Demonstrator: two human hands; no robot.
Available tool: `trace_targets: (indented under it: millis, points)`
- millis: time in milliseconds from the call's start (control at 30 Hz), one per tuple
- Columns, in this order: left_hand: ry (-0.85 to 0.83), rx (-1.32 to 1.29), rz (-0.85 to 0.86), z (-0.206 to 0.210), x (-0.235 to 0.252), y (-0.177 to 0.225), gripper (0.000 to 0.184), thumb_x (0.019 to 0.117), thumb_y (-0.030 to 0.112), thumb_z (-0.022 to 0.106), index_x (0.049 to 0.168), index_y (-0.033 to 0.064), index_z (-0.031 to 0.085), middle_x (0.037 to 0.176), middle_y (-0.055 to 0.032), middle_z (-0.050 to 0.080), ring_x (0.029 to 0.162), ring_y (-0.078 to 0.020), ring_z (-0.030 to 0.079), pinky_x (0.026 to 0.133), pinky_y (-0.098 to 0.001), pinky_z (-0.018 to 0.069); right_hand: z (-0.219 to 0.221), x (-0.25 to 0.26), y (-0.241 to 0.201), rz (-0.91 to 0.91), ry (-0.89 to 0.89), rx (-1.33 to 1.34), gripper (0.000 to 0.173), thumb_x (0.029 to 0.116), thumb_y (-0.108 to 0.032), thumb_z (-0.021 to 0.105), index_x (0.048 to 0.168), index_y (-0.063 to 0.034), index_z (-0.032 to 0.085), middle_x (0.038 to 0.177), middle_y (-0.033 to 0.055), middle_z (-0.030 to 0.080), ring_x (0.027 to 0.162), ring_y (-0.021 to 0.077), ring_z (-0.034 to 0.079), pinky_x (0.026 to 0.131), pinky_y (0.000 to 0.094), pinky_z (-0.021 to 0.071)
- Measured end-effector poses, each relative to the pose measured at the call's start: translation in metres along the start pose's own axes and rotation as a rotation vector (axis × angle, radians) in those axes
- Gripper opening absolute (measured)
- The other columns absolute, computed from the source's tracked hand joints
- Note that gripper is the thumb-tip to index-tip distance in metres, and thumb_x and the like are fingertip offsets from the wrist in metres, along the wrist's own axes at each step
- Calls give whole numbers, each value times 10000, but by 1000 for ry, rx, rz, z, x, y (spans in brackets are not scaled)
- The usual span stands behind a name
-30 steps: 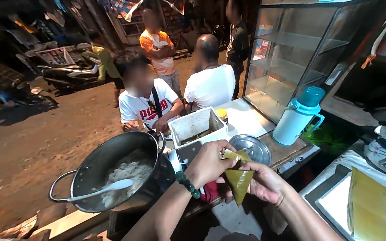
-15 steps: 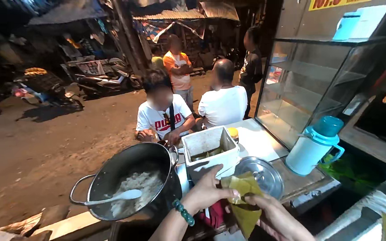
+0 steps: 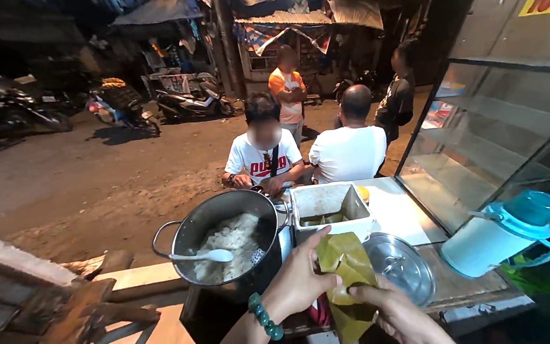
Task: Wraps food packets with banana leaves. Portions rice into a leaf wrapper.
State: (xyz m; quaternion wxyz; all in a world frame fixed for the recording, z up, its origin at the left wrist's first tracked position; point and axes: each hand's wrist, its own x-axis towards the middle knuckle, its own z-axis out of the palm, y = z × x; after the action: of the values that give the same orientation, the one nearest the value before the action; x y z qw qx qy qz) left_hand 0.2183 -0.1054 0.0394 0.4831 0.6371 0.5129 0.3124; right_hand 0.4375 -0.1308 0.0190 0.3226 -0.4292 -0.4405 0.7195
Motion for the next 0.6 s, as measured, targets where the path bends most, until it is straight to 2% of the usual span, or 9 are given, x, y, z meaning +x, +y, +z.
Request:
trace_targets:
  millis: [67, 100, 167, 233, 267, 300, 400, 500, 600]
  points:
    - [143, -84, 21, -6, 2, -10, 803, 882, 266, 797, 1560, 125, 390, 1122, -63, 736, 958, -158, 731, 866, -353, 620, 15, 10, -8, 3, 86, 82, 220, 981, -59, 562, 1198, -55, 590, 988, 80, 744, 845, 167, 737, 725, 334, 631]
    - [195, -134, 15, -10, 1, -15, 761, 918, 329, 754, 1552, 108, 393, 1144, -72, 722, 969, -170, 721, 840, -359, 617, 22, 15, -12, 11, 140, 154, 209, 992, -36, 535, 1198, -28, 571, 973, 106, 736, 837, 193, 738, 727, 356, 637]
    - [147, -222, -26, -22, -9, -23, 720, 951, 434, 696, 1522, 86, 427, 1226, -90, 692, 1064, -204, 710, 870, -386, 623, 27, 27, -20, 13, 212, 307, 213, 1017, -17, 495, 1223, 7, 540, 1001, 161, 728, 856, 235, 742, 739, 387, 641]
    - [13, -181, 8, -28, -24, -34, 585, 922, 461, 711, 1309, 30, 633, 1100, -64, 716, 988, -163, 704, 879, -366, 603, 29, 40, -25, -5, 227, 393, 246, 1016, -15, 479, 1254, 28, 527, 1065, 208, 714, 915, 280, 736, 773, 416, 634]
    - [-51, -149, 38, -29, -32, -41, 492, 917, 428, 732, 1197, 24, 699, 1030, -48, 734, 940, -135, 706, 875, -342, 595, 31, 44, -25, -8, 219, 409, 263, 1017, -19, 474, 1272, 30, 513, 1103, 226, 706, 954, 301, 732, 796, 428, 629]
    - [-94, -151, 59, -28, -39, -47, 407, 931, 358, 743, 1152, 16, 728, 1009, -49, 764, 930, -129, 735, 896, -335, 612, 35, 49, -25, -10, 217, 422, 276, 1017, -21, 472, 1285, 34, 505, 1128, 240, 699, 979, 317, 727, 807, 438, 625]
    - [-21, -305, 86, -20, -56, -67, 187, 998, 140, 657, 1028, -29, 733, 885, -67, 781, 783, -151, 766, 795, -328, 651, 55, 61, -21, -21, 294, 450, 253, 1016, -23, 478, 1258, 34, 522, 1096, 235, 704, 943, 301, 731, 756, 407, 625]
    - [42, -338, 76, -24, -70, -82, 182, 1012, 111, 626, 1031, -38, 729, 912, -76, 778, 757, -148, 759, 762, -321, 654, 73, 71, -12, -80, 311, 432, 265, 1019, -30, 478, 1269, 49, 517, 1101, 249, 706, 959, 316, 731, 772, 423, 625]
    - [16, -237, 76, -41, -85, -98, 203, 1023, 126, 609, 1051, -25, 741, 896, -66, 774, 779, -134, 755, 784, -318, 646, 91, 73, -11, -177, 271, 330, 273, 1006, -39, 496, 1256, 62, 534, 1108, 252, 712, 978, 324, 732, 808, 439, 625]
